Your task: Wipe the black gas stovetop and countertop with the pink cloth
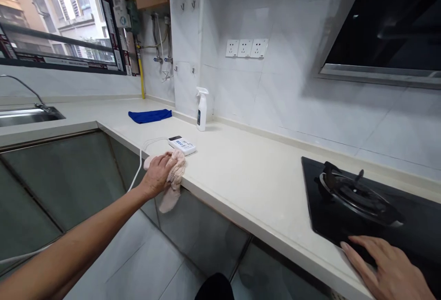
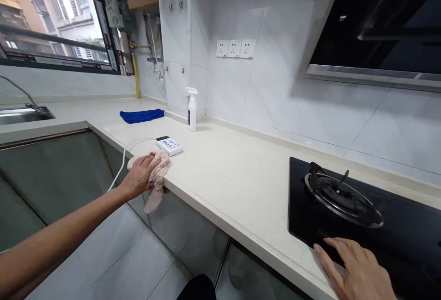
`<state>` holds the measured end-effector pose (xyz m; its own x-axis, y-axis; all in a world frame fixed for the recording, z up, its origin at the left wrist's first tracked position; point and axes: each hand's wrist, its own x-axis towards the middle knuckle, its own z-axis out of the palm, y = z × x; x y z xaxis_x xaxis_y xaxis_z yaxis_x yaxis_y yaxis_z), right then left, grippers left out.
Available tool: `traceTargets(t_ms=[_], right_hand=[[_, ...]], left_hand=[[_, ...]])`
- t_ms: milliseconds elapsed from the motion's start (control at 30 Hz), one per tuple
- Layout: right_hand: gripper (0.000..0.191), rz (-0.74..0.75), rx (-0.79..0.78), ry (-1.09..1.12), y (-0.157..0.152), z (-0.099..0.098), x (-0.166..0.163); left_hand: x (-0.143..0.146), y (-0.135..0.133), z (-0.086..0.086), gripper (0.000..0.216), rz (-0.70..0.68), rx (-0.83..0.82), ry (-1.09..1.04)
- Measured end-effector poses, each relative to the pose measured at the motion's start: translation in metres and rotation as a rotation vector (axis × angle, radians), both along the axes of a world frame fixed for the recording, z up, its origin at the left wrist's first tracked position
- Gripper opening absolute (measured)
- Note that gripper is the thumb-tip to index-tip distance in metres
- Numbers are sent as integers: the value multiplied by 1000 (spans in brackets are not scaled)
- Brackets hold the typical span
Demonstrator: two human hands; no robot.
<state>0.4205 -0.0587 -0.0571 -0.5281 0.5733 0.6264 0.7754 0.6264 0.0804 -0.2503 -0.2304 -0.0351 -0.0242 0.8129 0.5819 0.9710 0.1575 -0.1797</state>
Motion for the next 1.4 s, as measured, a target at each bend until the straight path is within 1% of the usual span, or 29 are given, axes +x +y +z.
traceTargets(t_ms=[67,133,200,267,400,500,600,633,700,767,833,867,933,967,1033,1100,1167,1233,1300,1400], right_hand=[[47,-14,-3,-61,-2,1,-5],[49,-74,-42,-53,-6,4,-12],[56,-140,-85,2,-10,7,-19],[62,-167,-117,36,-15,11,-26],[61,-150,-164,87,-22,18,-33],[58,-129,-232,144,-24,21,-33],[56,-101,-334,224,-24,22,-29],[55,-94,-365,255,-24,22,-28],[55,-92,-419,313,-22,22,-23],[57,-99,-463,363,-18,20,-19],[61,-111,-500,411,-14,20,-16],[63,-115,-516,432,-13,20,-14],[65,-125,-541,452,-11,19,-13],[65,-132,-543,449,-10,19,-12],[62,-146,-535,425,-10,19,-12],[61,-148,-517,400,-12,18,-13],[60,-133,-497,375,-15,18,-13],[59,-118,-472,343,-19,20,-13],[59,-125,-448,313,-24,24,-15],[60,-147,-437,294,-28,31,-18]], left_hand=[[17,2,0,73,0,-7,4],[39,4,-1,71,-3,-16,7],[67,8,-1,71,-29,-42,9],[102,13,-3,72,-103,-71,15],[187,31,-9,69,-303,-79,50],[263,48,-16,58,-407,-52,101],[342,63,-22,45,-537,-19,204],[367,67,-23,39,-558,12,227],[412,73,-25,38,-601,34,267],[446,77,-27,39,-636,32,286],[465,79,-29,41,-671,21,284],[468,81,-30,42,-697,22,278],[460,82,-32,45,-766,46,254],[451,82,-33,47,-796,65,238],[421,80,-32,48,-818,88,213],[380,75,-29,49,-793,67,204],[333,67,-23,52,-760,20,188],[283,59,-15,51,-714,15,137],[234,51,-6,50,-627,-47,58],[174,39,10,60,-487,-141,-65]])
